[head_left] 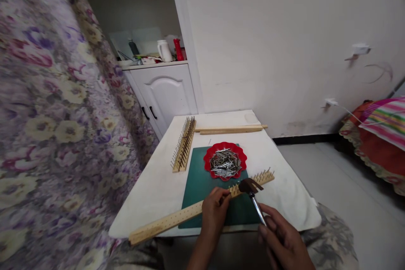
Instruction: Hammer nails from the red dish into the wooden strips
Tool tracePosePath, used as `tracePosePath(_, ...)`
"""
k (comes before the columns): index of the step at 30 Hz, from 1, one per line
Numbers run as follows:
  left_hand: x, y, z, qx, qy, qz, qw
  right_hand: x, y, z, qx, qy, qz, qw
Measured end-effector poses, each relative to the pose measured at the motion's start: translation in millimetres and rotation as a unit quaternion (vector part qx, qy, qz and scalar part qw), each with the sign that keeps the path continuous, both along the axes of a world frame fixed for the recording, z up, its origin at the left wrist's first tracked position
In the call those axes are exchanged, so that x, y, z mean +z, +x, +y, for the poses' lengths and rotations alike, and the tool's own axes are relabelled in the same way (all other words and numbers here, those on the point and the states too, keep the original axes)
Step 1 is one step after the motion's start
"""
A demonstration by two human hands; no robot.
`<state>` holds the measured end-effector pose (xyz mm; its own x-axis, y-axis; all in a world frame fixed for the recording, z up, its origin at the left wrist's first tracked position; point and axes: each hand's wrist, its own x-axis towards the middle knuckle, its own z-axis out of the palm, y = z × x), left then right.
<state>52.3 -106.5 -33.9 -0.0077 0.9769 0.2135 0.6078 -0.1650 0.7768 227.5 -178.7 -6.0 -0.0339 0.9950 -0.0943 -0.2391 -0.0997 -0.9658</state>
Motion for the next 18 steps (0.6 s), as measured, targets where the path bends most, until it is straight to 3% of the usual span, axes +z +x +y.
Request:
tracePosePath(5, -0.7, -22, -8, 0.012, 0.046, 0.104, 0.993, -3.0, 14, -2, -0.019, -0.012, -0.028, 0.999)
tracePosePath(8, -2.3, -30, -12, 0.02, 0.032, 0.157, 0.987, -3.8, 18, -1, -0.022, -0.024, -0.036, 0.999)
tracePosePath(14, -3.4, -22, -10, 0.018, 0.008, 0.185, 0.982, 0.6, 17, 1, -0.018, -0.033, -0.033, 0.999)
tracePosePath(18, -1.7, -21, -8, 0.006, 0.009, 0.177, 0.984, -6.4, 18, 2, -0.024, -0.034, -0.024, 0.999)
